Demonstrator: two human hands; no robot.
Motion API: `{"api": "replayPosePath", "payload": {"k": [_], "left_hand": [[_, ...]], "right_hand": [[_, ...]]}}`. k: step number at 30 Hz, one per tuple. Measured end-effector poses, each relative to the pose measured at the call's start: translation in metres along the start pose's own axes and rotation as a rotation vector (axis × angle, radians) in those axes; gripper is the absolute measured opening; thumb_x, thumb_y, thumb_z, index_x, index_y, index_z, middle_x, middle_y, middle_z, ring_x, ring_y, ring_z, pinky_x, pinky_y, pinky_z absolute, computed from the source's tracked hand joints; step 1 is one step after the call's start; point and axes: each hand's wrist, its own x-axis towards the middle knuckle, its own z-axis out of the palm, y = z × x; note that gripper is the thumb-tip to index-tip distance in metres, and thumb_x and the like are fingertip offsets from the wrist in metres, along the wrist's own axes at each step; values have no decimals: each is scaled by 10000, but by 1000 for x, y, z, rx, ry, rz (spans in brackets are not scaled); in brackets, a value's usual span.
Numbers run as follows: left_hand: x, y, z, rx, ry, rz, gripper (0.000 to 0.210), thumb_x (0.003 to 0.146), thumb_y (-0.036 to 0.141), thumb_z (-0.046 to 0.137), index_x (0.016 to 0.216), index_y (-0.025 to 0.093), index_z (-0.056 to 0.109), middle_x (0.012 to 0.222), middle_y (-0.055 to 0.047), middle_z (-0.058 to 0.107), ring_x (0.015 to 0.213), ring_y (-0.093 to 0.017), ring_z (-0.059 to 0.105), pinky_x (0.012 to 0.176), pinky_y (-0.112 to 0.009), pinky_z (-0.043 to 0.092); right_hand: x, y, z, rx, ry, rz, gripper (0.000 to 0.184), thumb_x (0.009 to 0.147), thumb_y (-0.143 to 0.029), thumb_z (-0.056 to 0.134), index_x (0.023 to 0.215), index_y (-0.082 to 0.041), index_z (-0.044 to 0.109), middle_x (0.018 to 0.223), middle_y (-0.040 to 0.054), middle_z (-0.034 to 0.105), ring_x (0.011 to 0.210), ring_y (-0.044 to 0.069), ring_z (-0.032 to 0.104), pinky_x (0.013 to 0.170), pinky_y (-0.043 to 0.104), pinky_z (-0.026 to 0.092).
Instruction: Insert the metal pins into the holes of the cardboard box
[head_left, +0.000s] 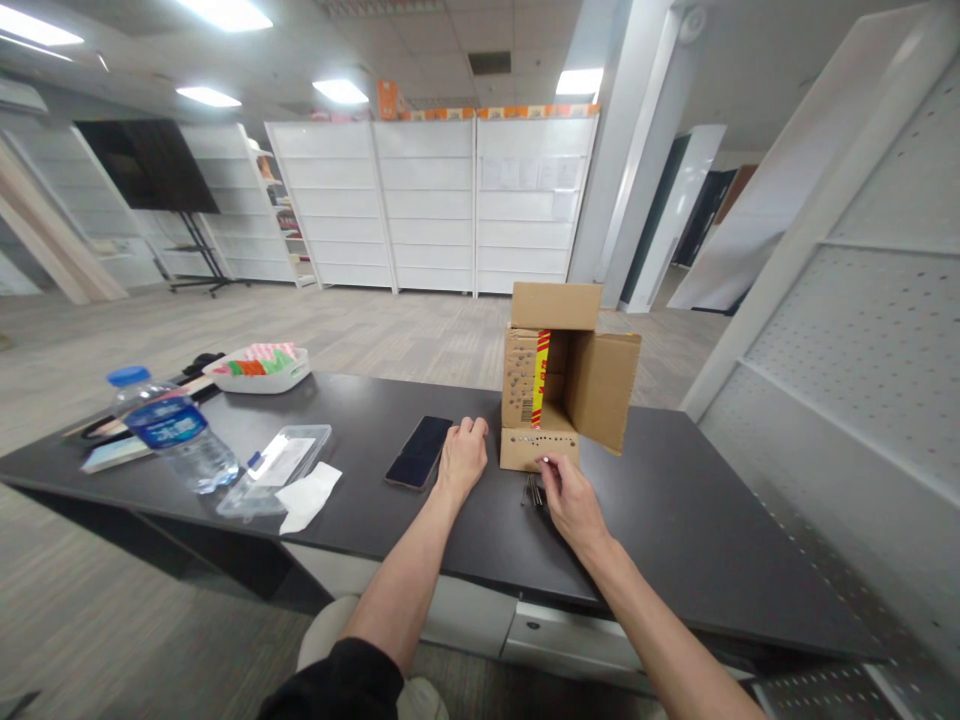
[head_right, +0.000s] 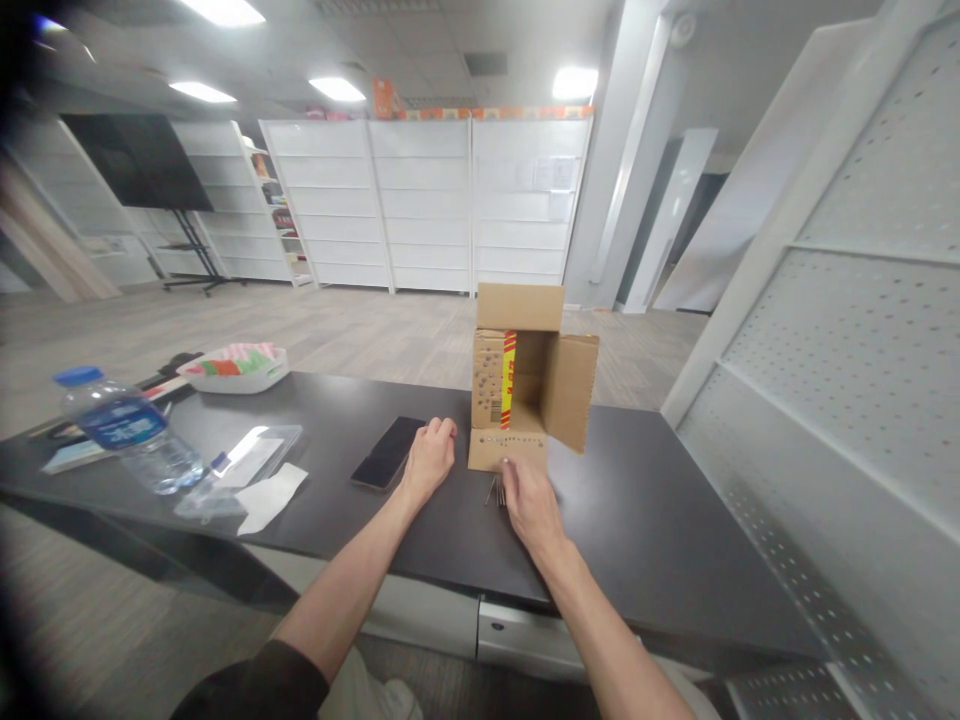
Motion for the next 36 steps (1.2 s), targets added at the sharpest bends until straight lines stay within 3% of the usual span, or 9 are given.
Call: {"api": "replayPosePath", "payload": {"k": [10, 21, 26, 36], "left_hand": [[-1, 1, -2, 14, -6, -11, 235, 917, 93, 389, 1009, 217, 567, 984, -59, 592, 920, -186, 585, 924, -322, 427], [0, 0, 0, -5, 2, -7, 238, 916, 90, 386, 1001, 218, 567, 982, -62, 589, 916, -188, 578, 935, -331, 426], [0, 0, 0, -14, -6, -14, 247, 913, 86, 388, 1010, 225, 568, 988, -61, 588, 920, -187, 579, 938, -335, 427], [0, 0, 1, -7, 1, -6, 251, 912, 81, 379, 1000, 220, 568, 980, -62, 589, 928, -189, 578, 931, -333, 430]], "right_hand": [[14, -1, -6, 89, 50, -68, 194, 1009, -257, 422, 1057, -215, 605, 1065, 104, 686, 1013, 239, 643, 902, 402, 522], [28, 1, -2, 113, 55, 9, 268, 1023, -337, 416, 1159, -231, 622, 1088, 84, 717, 984, 230, 688, 882, 378, 551], [28, 6, 6, 125, 113, 26, 270, 1022, -340, 414, 1185, -220, 593, 1101, 102, 710, 990, 235, 693, 879, 387, 554], [23, 6, 11, 110, 156, -27, 279, 1018, -280, 380, 1168, -218, 607, 1093, 109, 715, 1022, 236, 689, 913, 419, 561]]}}
